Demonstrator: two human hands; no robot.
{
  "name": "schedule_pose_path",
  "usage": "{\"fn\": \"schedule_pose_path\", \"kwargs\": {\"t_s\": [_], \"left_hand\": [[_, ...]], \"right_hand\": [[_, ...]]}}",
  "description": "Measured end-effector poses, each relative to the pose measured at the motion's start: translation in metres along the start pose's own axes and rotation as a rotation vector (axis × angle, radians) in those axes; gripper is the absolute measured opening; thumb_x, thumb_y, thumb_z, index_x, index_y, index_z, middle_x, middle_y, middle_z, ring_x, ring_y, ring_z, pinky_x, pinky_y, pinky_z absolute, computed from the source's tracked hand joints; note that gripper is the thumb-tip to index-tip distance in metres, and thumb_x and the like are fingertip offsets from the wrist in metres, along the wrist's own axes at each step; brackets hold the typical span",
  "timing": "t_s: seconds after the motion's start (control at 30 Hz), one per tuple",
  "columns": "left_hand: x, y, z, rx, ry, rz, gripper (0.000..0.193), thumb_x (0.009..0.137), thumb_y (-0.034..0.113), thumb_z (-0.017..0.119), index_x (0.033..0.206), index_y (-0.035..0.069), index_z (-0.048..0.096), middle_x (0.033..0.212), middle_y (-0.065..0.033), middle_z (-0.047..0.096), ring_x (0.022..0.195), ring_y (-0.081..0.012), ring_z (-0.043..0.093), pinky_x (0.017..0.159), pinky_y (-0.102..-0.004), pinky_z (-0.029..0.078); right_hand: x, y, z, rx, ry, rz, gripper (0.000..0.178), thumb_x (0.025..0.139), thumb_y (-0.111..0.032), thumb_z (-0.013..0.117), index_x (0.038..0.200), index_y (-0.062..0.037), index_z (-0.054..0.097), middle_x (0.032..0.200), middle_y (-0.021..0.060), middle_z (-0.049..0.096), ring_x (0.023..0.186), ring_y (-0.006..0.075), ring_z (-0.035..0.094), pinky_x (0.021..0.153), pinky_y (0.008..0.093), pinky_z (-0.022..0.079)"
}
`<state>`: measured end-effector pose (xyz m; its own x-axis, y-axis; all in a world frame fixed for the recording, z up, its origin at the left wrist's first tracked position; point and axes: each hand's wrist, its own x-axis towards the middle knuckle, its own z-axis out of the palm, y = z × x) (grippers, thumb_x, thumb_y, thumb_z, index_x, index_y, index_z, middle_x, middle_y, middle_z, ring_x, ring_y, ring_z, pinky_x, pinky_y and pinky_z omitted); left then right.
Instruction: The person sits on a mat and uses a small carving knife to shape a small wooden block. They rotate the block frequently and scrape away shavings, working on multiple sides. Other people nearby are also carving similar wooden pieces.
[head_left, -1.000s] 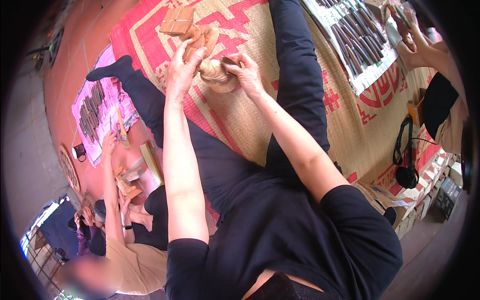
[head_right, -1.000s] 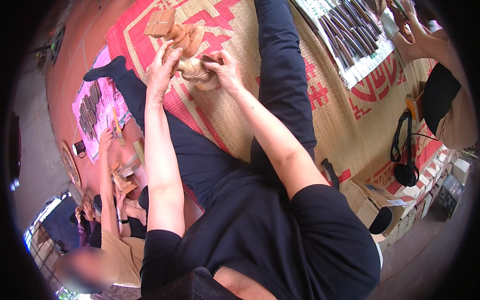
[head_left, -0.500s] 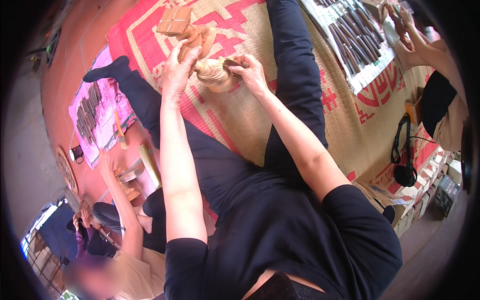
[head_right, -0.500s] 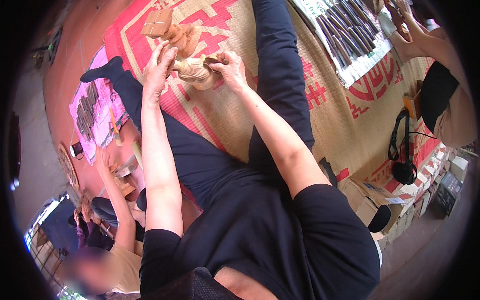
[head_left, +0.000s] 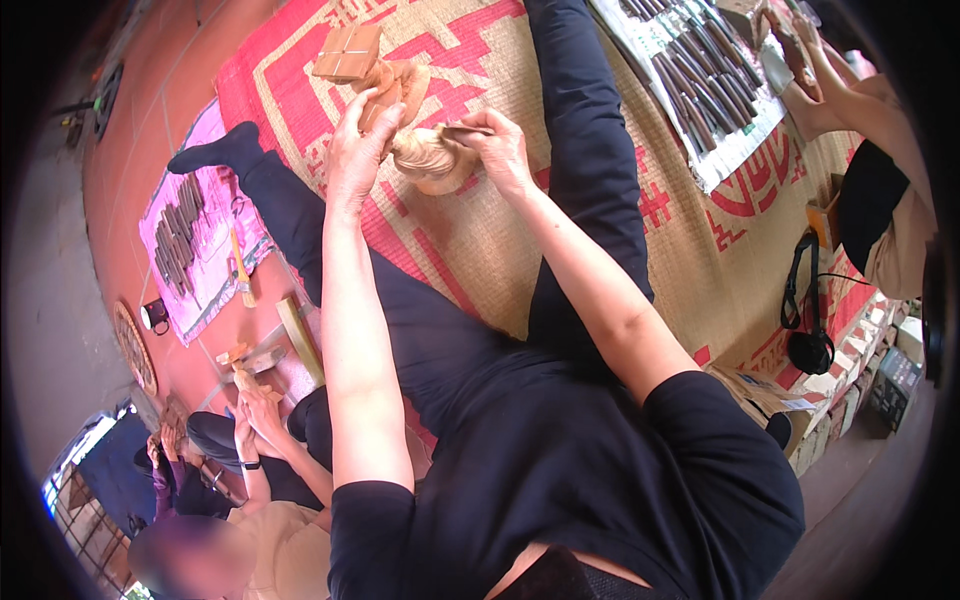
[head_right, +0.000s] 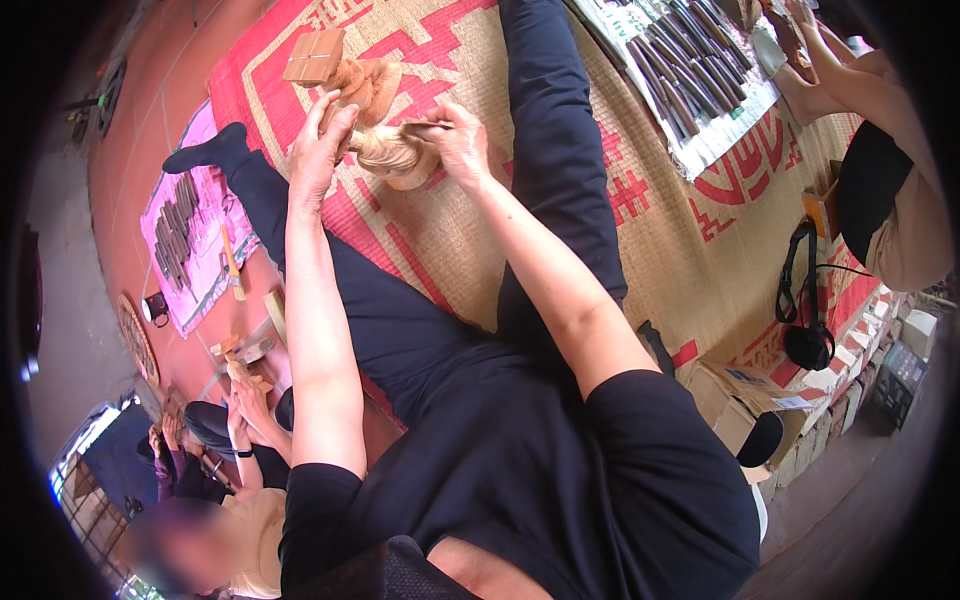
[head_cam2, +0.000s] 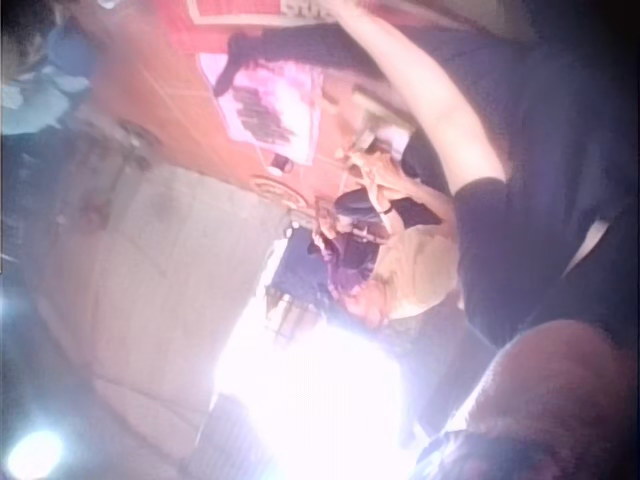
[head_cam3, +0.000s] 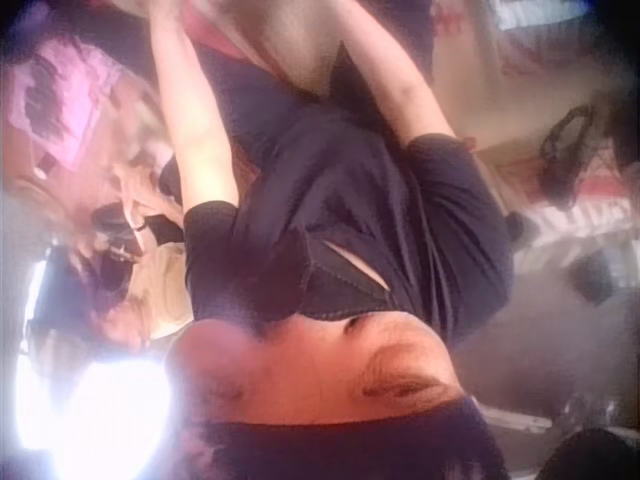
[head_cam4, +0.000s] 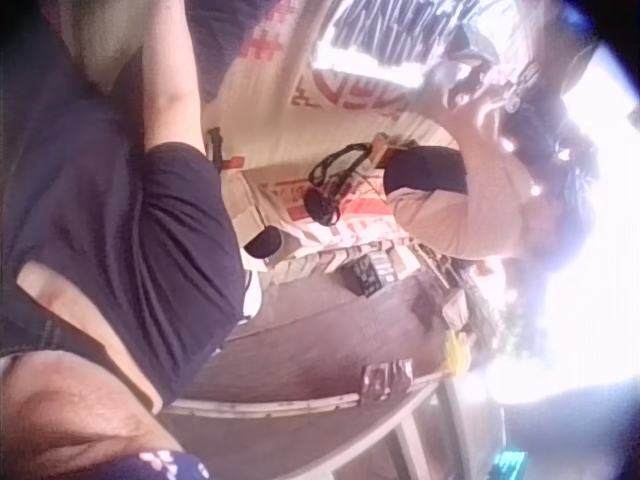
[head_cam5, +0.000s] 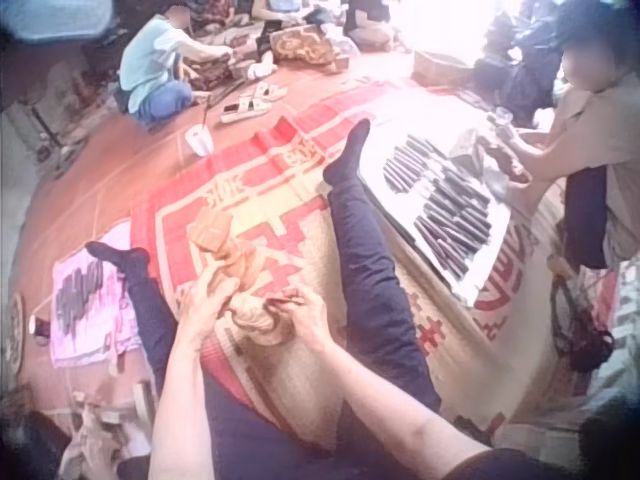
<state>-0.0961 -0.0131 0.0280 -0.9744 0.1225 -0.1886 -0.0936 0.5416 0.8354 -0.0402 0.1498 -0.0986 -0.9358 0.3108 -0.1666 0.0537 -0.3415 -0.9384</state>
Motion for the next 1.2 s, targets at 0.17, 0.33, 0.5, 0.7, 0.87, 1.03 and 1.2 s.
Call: {"fn": "schedule_pose_path", "kwargs": {"t_s": [0.17,0.33,0.5,0.7,0.87,1.03,1.2], "left_hand": [[-0.002,0.01,-0.001,0.084,-0.009,-0.029,0.073,0.08,0.056,0.072,0.134,0.01,0.056,0.097,-0.0094,0.068,0.081,-0.015,0.065,0.074,-0.0288,0.05],[0.011,-0.026,0.002,0.079,0.011,0.038,0.077,0.079,0.062,0.067,0.134,0.01,0.056,0.13,-0.0213,0.059,0.122,-0.0316,0.056,0.102,-0.0409,0.042],[0.005,-0.014,0.001,0.07,0.024,0.032,0.076,0.079,0.061,0.068,0.132,0.008,0.057,0.126,-0.0216,0.061,0.12,-0.0312,0.058,0.101,-0.0407,0.042],[0.003,-0.01,0.004,0.152,0.034,0.05,0.074,0.08,0.06,0.067,0.134,0.011,0.055,0.128,-0.0179,0.06,0.12,-0.0299,0.057,0.101,-0.0395,0.043],[0.002,-0.009,0.001,0.06,0.002,-0.007,0.074,0.079,0.06,0.069,0.132,0.01,0.057,0.126,-0.0177,0.061,0.117,-0.0274,0.059,0.099,-0.0373,0.044],[0.006,-0.016,0.004,0.065,0.026,0.018,0.075,0.078,0.059,0.071,0.132,0.008,0.057,0.126,-0.0186,0.061,0.116,-0.0273,0.06,0.098,-0.0378,0.044],[0.009,-0.019,0.004,0.091,0.045,0.058,0.074,0.079,0.058,0.071,0.133,0.008,0.056,0.125,-0.0185,0.062,0.116,-0.0276,0.06,0.098,-0.0379,0.045]], "right_hand": [[0.004,-0.014,0.038,-0.237,-0.128,-0.187,0.013,0.084,-0.014,0.07,0.093,-0.006,0.066,0.092,0.0037,0.068,0.085,0.0126,0.062,0.081,0.0282,0.05],[-0.006,-0.008,0.003,0.134,-0.143,0.118,0.016,0.088,-0.007,0.065,0.103,-0.0007,0.065,0.1,0.007,0.068,0.095,0.0134,0.064,0.089,0.0267,0.049],[0.002,-0.026,0.026,-0.004,-0.15,-0.04,0.015,0.087,-0.006,0.065,0.102,-0.0055,0.068,0.094,0.0034,0.068,0.09,0.0103,0.062,0.084,0.0246,0.048],[0.003,0.0,0.015,0.034,-0.093,0.043,0.018,0.09,-0.007,0.06,0.106,-0.0019,0.068,0.095,0.0049,0.069,0.09,0.0101,0.061,0.085,0.0251,0.048],[-0.003,-0.027,0.013,-0.073,-0.08,0.05,0.022,0.093,-0.004,0.056,0.113,-0.0017,0.065,0.105,0.0034,0.067,0.098,0.0097,0.059,0.091,0.0241,0.045],[-0.008,0.002,0.035,-0.322,-0.121,-0.132,0.03,0.091,-0.003,0.054,0.119,-0.0035,0.065,0.113,0.0063,0.066,0.113,0.0173,0.056,0.101,0.0293,0.041],[-0.001,0.023,-0.005,-0.5,-0.144,-0.374,0.03,0.089,-0.01,0.052,0.113,-0.0089,0.071,0.124,0.006,0.065,0.131,0.0269,0.047,0.111,0.0378,0.034]]}}
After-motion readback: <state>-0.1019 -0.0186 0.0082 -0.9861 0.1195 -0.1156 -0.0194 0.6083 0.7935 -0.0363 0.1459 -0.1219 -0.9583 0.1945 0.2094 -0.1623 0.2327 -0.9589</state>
